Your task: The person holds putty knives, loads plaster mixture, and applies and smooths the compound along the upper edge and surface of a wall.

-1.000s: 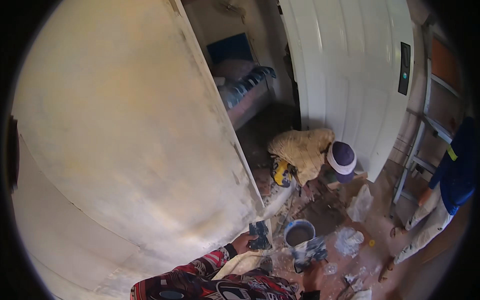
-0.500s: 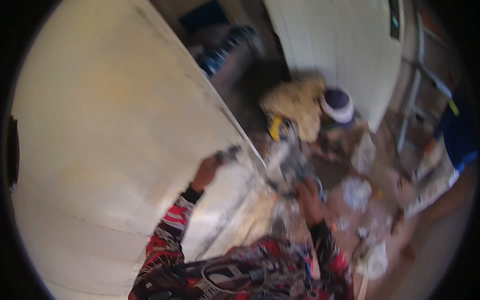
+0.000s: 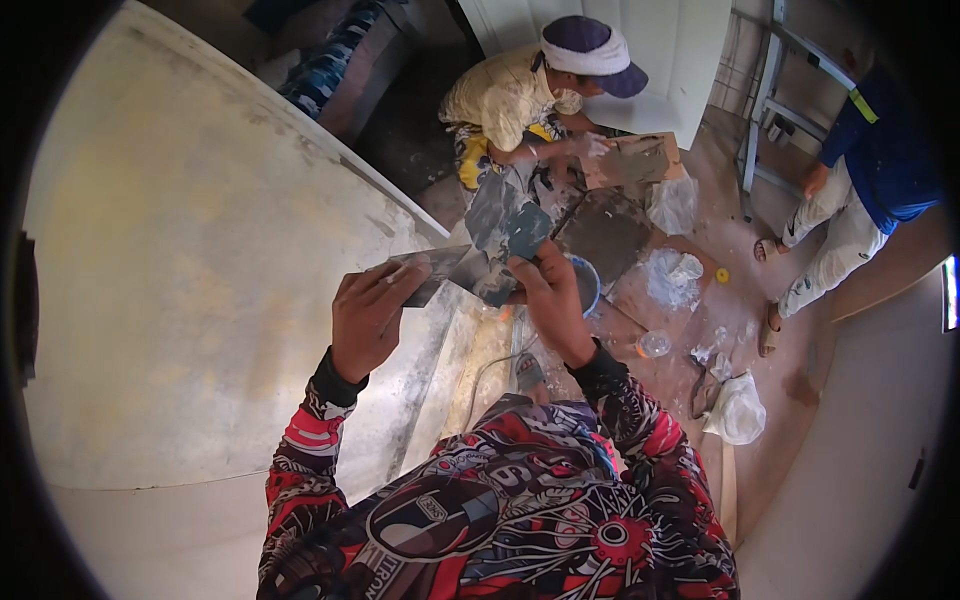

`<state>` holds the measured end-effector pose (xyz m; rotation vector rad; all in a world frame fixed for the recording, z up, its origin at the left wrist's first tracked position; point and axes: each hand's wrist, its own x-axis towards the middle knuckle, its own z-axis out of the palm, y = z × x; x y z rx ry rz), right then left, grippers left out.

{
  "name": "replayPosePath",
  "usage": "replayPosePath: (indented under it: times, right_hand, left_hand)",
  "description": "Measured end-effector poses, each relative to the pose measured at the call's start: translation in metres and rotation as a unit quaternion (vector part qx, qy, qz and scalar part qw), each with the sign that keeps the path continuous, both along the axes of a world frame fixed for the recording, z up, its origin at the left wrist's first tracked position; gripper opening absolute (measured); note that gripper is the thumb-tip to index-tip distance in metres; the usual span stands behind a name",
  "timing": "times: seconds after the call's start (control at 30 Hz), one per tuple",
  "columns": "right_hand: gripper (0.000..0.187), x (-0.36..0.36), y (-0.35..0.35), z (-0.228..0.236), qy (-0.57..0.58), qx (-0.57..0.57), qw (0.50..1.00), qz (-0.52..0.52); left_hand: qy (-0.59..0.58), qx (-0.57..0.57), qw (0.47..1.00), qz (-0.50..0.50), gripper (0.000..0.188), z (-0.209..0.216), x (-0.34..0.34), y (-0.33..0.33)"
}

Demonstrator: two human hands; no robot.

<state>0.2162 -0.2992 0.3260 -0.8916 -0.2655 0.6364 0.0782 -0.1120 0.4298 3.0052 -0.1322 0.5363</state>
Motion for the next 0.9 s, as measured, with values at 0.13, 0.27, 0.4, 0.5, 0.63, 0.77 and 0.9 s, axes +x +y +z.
replayPosePath:
  times: [0.13,0.27,0.4,0.5,0.63,0.77,0.9]
  right_hand:
    - [0.020,-0.004,0.005,0.014,-0.051,-0.036,0.998,-0.017]
    - [0.018,0.001,0.007,0.008,-0.101,-0.073,0.992,-0.036]
    - [0.017,0.000,0.017,-0.013,-0.072,-0.061,0.995,-0.026]
    - [0.018,0.003,0.013,-0.032,-0.038,-0.004,0.998,-0.039]
    - [0.025,0.012,0.018,-0.062,0.024,0.032,0.998,-0.043]
    - [0.030,0.014,0.029,-0.110,0.049,0.040,0.998,-0.030]
    - [0.028,0.012,0.030,-0.216,0.054,0.009,0.998,0.006]
  left_hand:
    - [-0.005,0.043,0.999,0.003,0.053,0.004,-0.001,-0.003]
    - [0.031,-0.005,1.000,0.000,0.050,-0.014,-0.003,-0.004]
    - [0.149,-0.217,0.964,0.049,0.033,-0.036,-0.021,0.007]
    - [0.165,-0.410,0.894,0.077,0.028,-0.030,-0.038,0.033]
    - [0.020,-0.359,0.928,0.096,0.026,0.093,-0.049,0.109]
    - [-0.157,0.189,0.966,0.084,0.024,0.285,-0.052,0.110]
    - [-0.180,0.606,0.766,0.112,0.034,0.357,-0.016,0.106]
